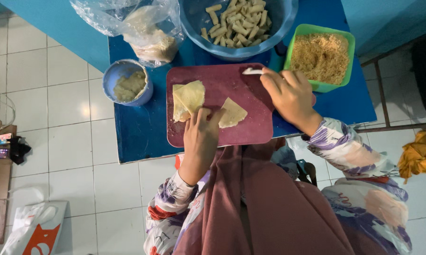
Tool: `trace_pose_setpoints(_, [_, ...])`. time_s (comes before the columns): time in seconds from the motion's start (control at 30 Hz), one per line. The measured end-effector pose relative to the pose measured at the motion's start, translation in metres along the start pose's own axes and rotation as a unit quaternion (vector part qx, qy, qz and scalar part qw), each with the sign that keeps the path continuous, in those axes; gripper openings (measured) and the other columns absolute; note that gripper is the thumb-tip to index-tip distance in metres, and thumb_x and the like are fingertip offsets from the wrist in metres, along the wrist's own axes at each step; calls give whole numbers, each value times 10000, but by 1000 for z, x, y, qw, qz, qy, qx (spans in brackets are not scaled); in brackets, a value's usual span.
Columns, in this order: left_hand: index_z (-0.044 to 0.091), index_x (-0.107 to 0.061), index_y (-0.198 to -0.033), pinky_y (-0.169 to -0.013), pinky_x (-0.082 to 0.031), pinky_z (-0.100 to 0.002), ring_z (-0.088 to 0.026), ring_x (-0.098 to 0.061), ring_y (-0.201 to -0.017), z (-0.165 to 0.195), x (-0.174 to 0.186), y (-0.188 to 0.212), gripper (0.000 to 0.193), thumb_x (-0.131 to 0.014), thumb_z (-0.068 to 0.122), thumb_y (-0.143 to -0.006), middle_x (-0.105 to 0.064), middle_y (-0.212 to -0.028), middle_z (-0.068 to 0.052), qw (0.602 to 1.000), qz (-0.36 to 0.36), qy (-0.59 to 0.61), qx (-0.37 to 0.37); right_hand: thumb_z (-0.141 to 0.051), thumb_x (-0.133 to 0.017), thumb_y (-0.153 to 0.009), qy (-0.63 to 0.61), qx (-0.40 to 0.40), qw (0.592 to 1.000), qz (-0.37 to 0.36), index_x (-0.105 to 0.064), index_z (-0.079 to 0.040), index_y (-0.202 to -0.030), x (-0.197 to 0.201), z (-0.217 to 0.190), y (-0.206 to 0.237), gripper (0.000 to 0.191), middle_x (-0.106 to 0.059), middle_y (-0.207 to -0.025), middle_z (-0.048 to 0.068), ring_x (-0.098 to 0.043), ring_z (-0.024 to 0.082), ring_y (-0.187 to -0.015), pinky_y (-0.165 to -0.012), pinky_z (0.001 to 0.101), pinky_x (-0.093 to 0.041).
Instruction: The person sits on the floor at a low table and wraps pieces of dough in triangular pastry wrappers on a cutting board, folding the wrapper around each piece by hand. Finished wrapped pieces are added to a bowl already filled with similar wrapped pieces, with a container of breadcrumbs nearby.
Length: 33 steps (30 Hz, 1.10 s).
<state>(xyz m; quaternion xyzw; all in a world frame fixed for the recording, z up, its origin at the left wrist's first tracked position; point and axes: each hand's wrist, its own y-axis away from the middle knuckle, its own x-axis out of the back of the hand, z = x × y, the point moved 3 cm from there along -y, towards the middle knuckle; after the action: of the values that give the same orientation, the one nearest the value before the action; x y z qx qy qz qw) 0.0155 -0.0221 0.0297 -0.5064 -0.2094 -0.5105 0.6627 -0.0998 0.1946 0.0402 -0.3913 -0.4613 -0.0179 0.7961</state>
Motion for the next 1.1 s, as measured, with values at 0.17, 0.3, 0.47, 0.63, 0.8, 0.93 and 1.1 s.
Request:
trace_pose_setpoints(0.17, [73, -631, -1243, -888, -502, -446, -324, -616, -1014, -3, -9, 3, 290, -606, 103, -956, -600, -1063, -109, 999, 16, -20, 24, -97, -732, -907, -9, 59, 998, -19, -728, -81, -1114, 0, -12, 9, 208, -730, -1285, 28, -604, 185, -874, -701, 322, -467])
trace_pose_setpoints(0.3, [82, -629, -1098, -833, -516, -437, -323, -613, -945, -7, -19, 5, 161, -634, 163, -959, -592, -1006, -122, 995, 37, -63, 66, -109, -734, -893, -68, 67, 994, -53, -729, -84, -1154, 6, -21, 5, 262, -688, -1363, 52, -635, 198, -976, -817, 342, -510])
trace_pose_setpoints(0.47, [79, -589, -951, -763, -517, -441, -321, -610, -906, -12, -23, 7, 154, -668, 211, -947, -579, -948, -124, 990, 32, -98, 95, -296, -770, -875, -162, 72, 983, -48, -723, -61, -1173, 20, -17, -7, 383, -658, -1317, 87, -636, 271, -1053, -873, 414, -494])
trace_pose_setpoints(0.63, [67, -575, -943, -781, -522, -432, -322, -607, -906, -14, -23, 9, 147, -670, 179, -958, -572, -948, -131, 992, 42, -85, 80, -234, -776, -1029, -71, -61, 993, -75, -743, -134, -1187, 33, 33, -2, 190, -703, -1216, 19, -601, 250, -1067, -949, 394, -475])
trace_pose_setpoints(0.8, [64, -585, -975, -791, -513, -437, -326, -612, -925, -11, -23, 9, 110, -657, 146, -966, -587, -958, -118, 996, 37, -32, 81, -244, -762, -939, -64, -117, 971, -201, -786, -141, -1072, 27, 98, 17, 170, -736, -1025, 68, -591, 331, -953, -949, 409, -471])
trace_pose_setpoints(0.93, [65, -622, -1097, -813, -514, -439, -331, -614, -976, -10, -19, 10, 142, -631, 119, -966, -593, -972, -117, 997, 33, 1, 71, -196, -736, -884, -89, -117, 964, -220, -792, -121, -1020, 7, 107, 29, 165, -745, -934, 107, -614, 353, -991, -939, 409, -469])
trace_pose_setpoints(1.1, [106, -643, -1243, -836, -534, -416, -309, -625, -1038, -10, -14, 10, 330, -608, 77, -916, -606, -1033, -115, 998, 33, -13, 53, -153, -720, -983, -84, -125, 971, -184, -766, -103, -921, 1, 105, 31, 92, -744, -914, 86, -607, 309, -900, -950, 397, -463])
